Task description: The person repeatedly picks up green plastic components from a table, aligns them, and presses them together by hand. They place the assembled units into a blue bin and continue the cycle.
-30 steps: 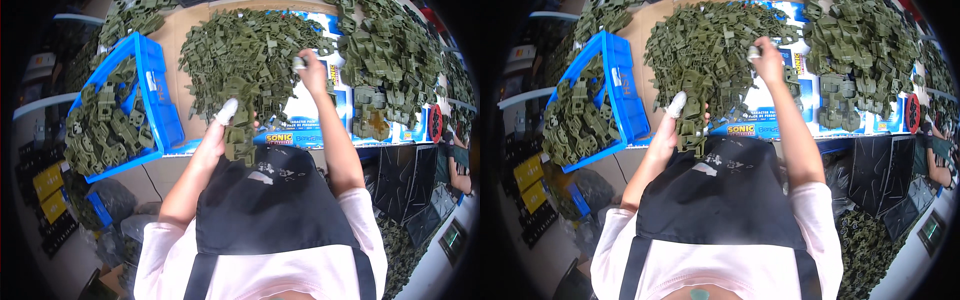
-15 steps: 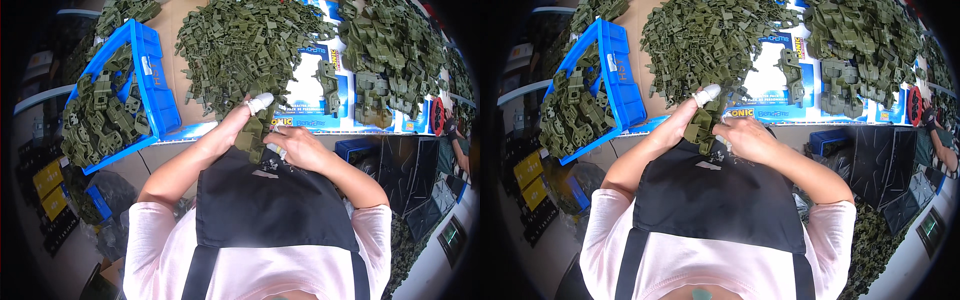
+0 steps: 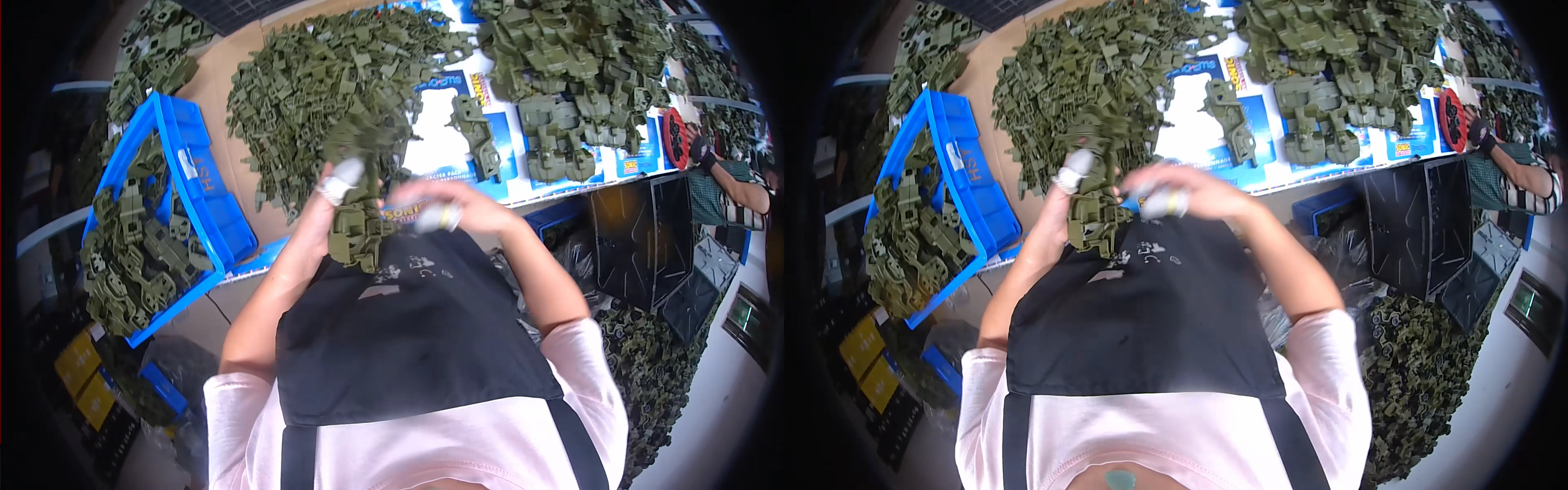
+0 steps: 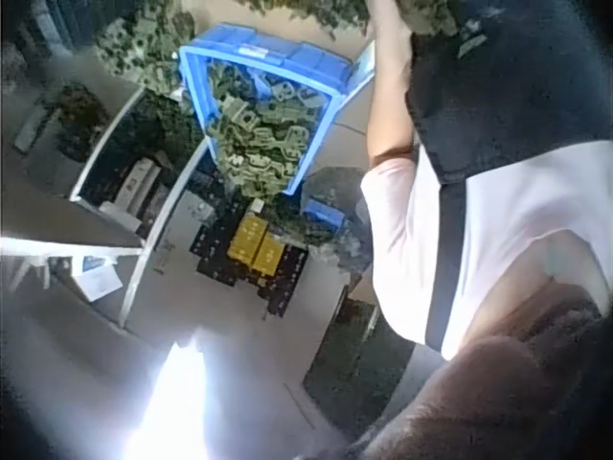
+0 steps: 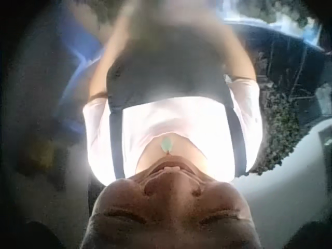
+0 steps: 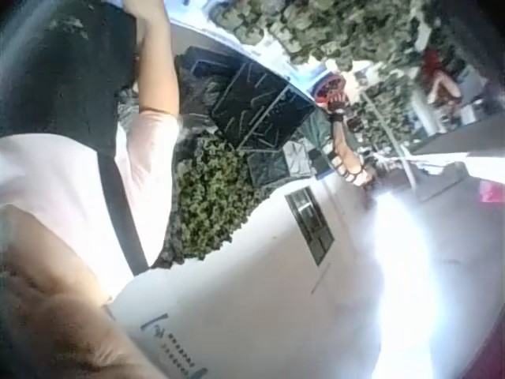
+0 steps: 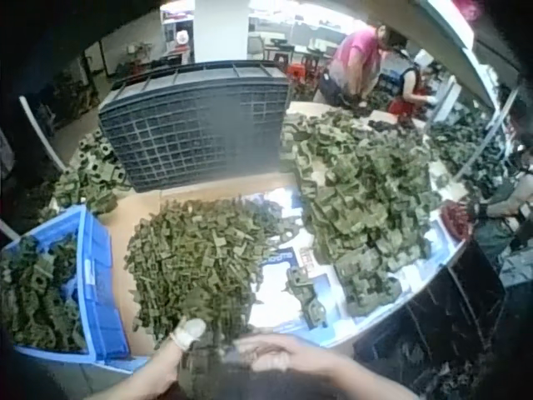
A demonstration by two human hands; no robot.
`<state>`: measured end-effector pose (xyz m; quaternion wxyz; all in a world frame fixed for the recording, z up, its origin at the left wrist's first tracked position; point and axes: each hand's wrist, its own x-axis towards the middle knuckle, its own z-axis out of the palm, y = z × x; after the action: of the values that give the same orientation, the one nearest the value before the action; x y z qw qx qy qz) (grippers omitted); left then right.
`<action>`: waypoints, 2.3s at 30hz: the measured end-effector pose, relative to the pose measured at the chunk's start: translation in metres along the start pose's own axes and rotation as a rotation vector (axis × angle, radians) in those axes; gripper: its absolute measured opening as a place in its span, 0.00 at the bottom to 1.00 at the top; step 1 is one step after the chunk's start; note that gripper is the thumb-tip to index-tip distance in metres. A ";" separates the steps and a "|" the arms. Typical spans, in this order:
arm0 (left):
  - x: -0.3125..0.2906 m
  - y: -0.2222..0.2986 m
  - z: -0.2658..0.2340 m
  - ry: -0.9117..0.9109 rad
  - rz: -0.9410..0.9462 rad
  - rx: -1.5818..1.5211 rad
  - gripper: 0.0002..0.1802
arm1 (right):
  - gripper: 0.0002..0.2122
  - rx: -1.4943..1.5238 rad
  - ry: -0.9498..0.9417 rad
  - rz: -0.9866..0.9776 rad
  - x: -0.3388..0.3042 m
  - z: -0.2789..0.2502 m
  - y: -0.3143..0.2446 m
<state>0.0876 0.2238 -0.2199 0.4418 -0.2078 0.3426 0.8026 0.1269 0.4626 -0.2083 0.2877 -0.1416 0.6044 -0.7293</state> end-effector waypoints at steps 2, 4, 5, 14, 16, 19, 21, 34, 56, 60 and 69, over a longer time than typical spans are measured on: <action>0.003 0.017 -0.004 -0.162 0.055 -0.032 0.33 | 0.28 -0.801 0.741 -0.058 -0.022 -0.047 0.037; 0.008 0.024 -0.007 0.006 0.207 0.079 0.33 | 0.33 -1.295 0.824 0.384 -0.050 -0.069 0.087; 0.005 0.030 -0.006 -0.032 0.216 0.079 0.26 | 0.34 -1.047 0.875 0.387 -0.052 -0.070 0.089; 0.005 0.013 0.018 0.128 0.528 0.345 0.41 | 0.36 -0.317 0.438 0.025 0.024 0.067 -0.011; 0.004 0.011 0.022 0.183 0.523 0.286 0.42 | 0.37 -0.419 0.423 0.066 0.024 0.068 -0.016; 0.004 0.008 0.024 0.114 0.634 0.409 0.42 | 0.36 -0.657 0.389 0.032 0.022 0.068 -0.023; 0.004 0.006 0.016 0.106 0.642 0.481 0.33 | 0.36 -0.693 0.319 0.001 0.024 0.066 -0.029; -0.011 0.016 0.012 0.138 0.745 0.165 0.31 | 0.34 0.660 0.252 0.171 0.032 0.054 0.006; -0.040 0.024 0.037 -0.322 0.375 1.845 0.35 | 0.24 -0.726 0.170 0.183 -0.008 0.051 -0.026; -0.042 0.025 0.037 -0.265 0.228 1.859 0.34 | 0.23 -0.714 0.143 0.216 -0.006 0.052 -0.020; -0.073 0.093 0.019 -0.207 0.248 1.580 0.63 | 0.25 -0.552 0.205 0.188 -0.022 0.032 -0.019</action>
<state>0.0459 0.1613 -0.1265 0.3956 0.2808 0.7868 0.3816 0.1571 0.4517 -0.1798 0.2419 -0.0838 0.8160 -0.5182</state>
